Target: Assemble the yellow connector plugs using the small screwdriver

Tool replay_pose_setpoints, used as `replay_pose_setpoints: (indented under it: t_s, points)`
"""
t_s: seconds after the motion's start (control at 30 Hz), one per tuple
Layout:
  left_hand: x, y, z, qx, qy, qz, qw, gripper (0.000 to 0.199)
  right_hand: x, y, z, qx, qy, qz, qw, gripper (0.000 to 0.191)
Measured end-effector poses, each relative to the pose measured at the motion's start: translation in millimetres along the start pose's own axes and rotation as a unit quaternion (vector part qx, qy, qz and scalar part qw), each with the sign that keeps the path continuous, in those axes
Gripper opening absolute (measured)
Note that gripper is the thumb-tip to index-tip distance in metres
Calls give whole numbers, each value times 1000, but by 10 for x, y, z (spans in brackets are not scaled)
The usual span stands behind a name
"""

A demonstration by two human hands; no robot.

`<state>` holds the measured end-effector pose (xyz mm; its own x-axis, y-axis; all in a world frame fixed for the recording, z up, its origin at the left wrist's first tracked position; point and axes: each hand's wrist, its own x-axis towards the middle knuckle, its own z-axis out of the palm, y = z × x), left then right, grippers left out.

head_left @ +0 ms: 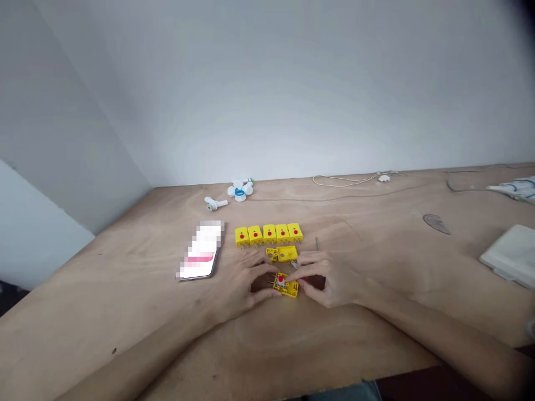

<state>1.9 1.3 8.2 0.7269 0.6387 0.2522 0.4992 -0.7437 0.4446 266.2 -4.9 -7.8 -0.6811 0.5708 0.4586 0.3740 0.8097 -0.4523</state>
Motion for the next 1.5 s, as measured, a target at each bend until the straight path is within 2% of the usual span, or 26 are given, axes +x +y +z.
replay_pose_setpoints:
  t_s: [0.13,0.27,0.43,0.6,0.73,0.9,1.1,1.23,1.37,1.5]
  points:
    - [5,-1,1,1,3,-3,1000,37,19,-22,5,6,34,-13,999,33]
    - [8,7,-2,-1,5,-7,1000,36,9,-16,56,-2,34,-2,999,35]
    - [2,10,5,-1,14,-8,1000,35,7,-41,85,13,31,55,998,42]
    - [-8,-21,34,5,25,-9,1000,35,8,-71,68,3,29,100,995,35]
    - [-2,-27,27,7,21,-7,1000,35,-31,-49,109,-21,44,74,996,36]
    - [7,-24,17,9,20,-10,1000,35,-31,-37,135,-72,112,-3,991,30]
    - [-16,-32,34,29,36,-19,999,37,49,-52,-35,-89,150,16,985,23]
    - [-32,-12,-19,41,33,-19,998,45,57,3,-69,-89,133,40,986,23]
    - [-24,14,-112,25,28,13,999,34,33,55,-49,-71,93,63,991,26]
    - [-2,24,-153,14,27,32,999,32,35,6,-47,-37,65,51,996,24]
